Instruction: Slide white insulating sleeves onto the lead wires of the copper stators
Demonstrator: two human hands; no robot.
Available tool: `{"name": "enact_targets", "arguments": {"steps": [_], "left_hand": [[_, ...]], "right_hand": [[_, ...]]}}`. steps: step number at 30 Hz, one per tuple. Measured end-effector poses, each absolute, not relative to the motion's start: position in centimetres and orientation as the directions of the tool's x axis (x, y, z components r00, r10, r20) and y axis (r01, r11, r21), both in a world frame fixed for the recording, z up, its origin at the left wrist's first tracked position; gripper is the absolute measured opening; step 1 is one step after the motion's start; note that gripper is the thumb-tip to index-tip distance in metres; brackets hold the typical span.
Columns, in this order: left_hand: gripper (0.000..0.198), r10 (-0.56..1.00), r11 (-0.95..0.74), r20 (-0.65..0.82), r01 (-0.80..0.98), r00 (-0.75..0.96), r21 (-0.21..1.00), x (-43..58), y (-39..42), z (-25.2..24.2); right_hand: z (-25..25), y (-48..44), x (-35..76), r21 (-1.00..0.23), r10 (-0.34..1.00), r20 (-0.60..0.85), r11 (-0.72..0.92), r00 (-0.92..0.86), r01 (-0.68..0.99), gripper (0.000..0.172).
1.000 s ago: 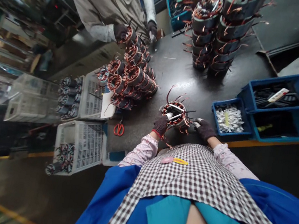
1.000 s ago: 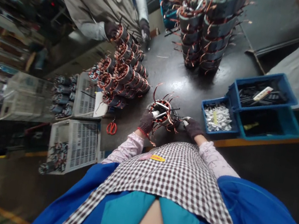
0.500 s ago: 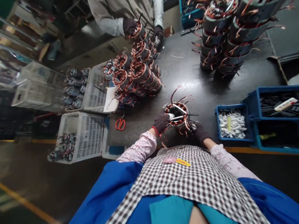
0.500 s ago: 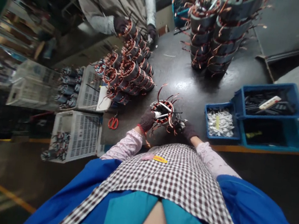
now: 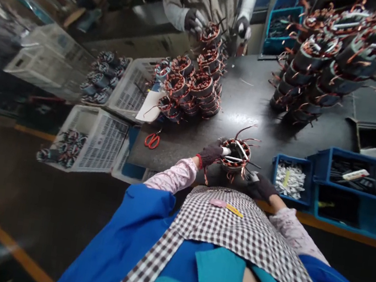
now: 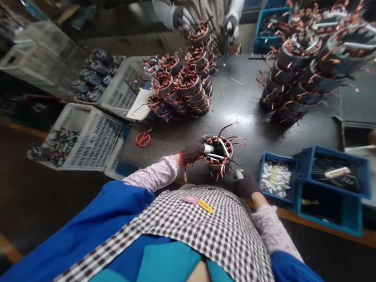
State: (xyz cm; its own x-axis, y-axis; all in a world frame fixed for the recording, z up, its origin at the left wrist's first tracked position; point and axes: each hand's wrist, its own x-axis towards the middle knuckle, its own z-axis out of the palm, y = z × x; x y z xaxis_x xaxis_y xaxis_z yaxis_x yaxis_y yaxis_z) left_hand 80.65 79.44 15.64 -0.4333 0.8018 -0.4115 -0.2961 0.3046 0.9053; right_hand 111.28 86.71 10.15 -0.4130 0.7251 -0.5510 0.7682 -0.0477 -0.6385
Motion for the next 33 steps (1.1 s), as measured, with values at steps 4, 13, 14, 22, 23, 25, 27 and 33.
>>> {"name": "enact_targets", "arguments": {"steps": [4,13,14,22,23,25,27,33], "left_hand": [[0.043,0.797,0.181,-0.232,-0.146,-0.558,0.973,76.8,78.2,19.2],[0.04,0.985,0.12,-0.167,0.501,0.049,0.857,80.4,81.7,20.7],[0.039,0.99,0.104,-0.137,0.512,0.027,0.853,81.0,81.9,20.2],[0.023,0.967,-0.205,0.255,0.529,-0.021,0.823,81.3,78.0,18.1],[0.026,0.977,-0.169,0.212,0.552,-0.013,0.817,80.8,77.7,18.3],[0.028,0.996,-0.088,0.056,0.597,0.072,0.797,79.7,77.6,18.7],[0.031,0.981,-0.04,-0.086,0.618,0.173,0.785,79.0,77.7,19.0],[0.035,0.995,0.082,-0.094,0.392,0.014,0.916,79.7,77.3,17.9]], "right_hand": [[17.0,91.3,110.6,-0.659,0.846,-0.366,0.059,-0.388,0.75,0.044],[28.5,91.2,96.9,-0.027,0.581,-0.51,0.726,-0.634,0.687,0.038],[28.6,91.3,96.8,-0.009,0.575,-0.519,0.736,-0.632,0.677,0.039],[27.5,89.9,96.2,0.073,0.575,-0.394,0.798,-0.717,0.599,0.039],[27.2,89.7,95.7,0.092,0.569,-0.389,0.806,-0.724,0.584,0.037],[26.6,89.9,95.1,0.098,0.574,-0.387,0.804,-0.721,0.587,0.035],[26.0,90.6,95.5,0.023,0.577,-0.371,0.789,-0.728,0.614,0.033],[25.1,91.4,99.8,-0.294,0.705,-0.234,0.604,-0.669,0.74,0.047]]}}
